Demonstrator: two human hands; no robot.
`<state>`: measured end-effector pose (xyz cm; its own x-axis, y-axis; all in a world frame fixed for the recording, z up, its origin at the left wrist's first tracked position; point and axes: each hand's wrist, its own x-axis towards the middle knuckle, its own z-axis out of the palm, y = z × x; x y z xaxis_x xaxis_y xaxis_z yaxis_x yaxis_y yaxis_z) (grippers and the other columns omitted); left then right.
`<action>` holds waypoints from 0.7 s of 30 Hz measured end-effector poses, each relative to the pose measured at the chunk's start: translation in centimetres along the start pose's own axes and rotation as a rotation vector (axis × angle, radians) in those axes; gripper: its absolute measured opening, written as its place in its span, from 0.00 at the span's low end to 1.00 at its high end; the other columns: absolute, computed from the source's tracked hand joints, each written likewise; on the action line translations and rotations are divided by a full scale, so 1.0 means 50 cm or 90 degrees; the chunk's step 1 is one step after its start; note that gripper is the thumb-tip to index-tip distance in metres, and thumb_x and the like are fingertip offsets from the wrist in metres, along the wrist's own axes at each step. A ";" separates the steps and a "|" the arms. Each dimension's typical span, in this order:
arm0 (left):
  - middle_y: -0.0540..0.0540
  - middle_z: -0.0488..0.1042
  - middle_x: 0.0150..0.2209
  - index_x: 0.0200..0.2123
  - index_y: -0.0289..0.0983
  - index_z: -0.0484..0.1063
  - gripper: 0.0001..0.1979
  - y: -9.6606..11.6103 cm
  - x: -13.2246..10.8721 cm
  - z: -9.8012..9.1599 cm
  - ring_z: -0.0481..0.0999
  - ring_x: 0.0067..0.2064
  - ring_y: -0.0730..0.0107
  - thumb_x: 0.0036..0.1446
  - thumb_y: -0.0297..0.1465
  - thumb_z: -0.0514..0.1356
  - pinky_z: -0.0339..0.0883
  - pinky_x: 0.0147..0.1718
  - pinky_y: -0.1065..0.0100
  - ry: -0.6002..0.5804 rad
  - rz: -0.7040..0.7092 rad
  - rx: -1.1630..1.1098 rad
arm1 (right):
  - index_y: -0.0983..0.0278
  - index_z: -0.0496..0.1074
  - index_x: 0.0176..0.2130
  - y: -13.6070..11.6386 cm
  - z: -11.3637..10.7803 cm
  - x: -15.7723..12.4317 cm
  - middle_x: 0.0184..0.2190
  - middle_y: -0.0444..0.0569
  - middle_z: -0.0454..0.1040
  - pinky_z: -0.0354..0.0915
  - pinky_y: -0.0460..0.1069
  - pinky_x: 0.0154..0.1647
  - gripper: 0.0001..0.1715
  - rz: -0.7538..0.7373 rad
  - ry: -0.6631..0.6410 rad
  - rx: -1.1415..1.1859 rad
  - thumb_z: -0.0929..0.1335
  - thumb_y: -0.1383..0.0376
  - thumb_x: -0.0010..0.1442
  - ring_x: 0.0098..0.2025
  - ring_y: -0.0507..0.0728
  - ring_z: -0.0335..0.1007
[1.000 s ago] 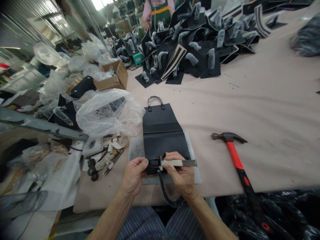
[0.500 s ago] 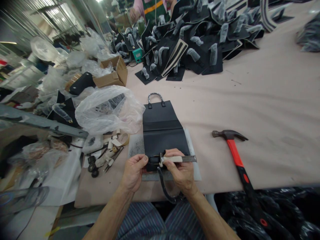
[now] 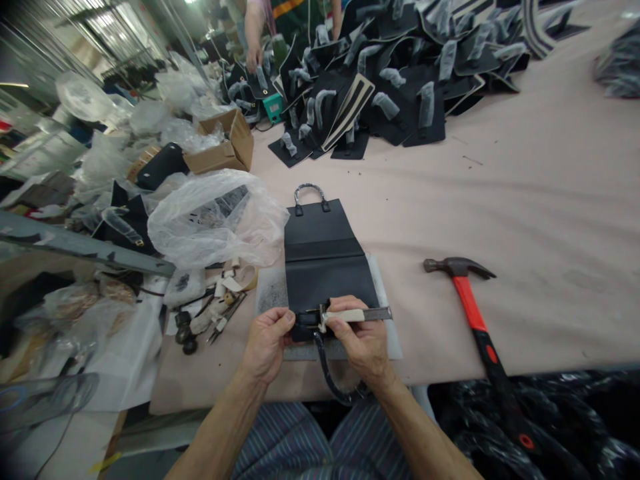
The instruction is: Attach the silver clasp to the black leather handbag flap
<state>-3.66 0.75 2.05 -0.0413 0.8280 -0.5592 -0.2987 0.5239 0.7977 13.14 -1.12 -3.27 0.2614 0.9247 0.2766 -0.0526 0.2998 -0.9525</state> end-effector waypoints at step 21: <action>0.47 0.76 0.23 0.27 0.31 0.75 0.27 0.000 -0.003 0.003 0.71 0.23 0.72 0.31 0.46 0.78 0.70 0.22 0.71 0.010 -0.003 -0.003 | 0.59 0.75 0.41 0.006 0.007 -0.008 0.36 0.46 0.75 0.71 0.62 0.55 0.10 -0.090 -0.009 -0.017 0.71 0.72 0.60 0.44 0.58 0.74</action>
<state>-3.51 0.67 2.19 -0.0551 0.8223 -0.5664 -0.3037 0.5266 0.7940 12.69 -1.34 -3.63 0.2502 0.8772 0.4098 0.0086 0.4212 -0.9069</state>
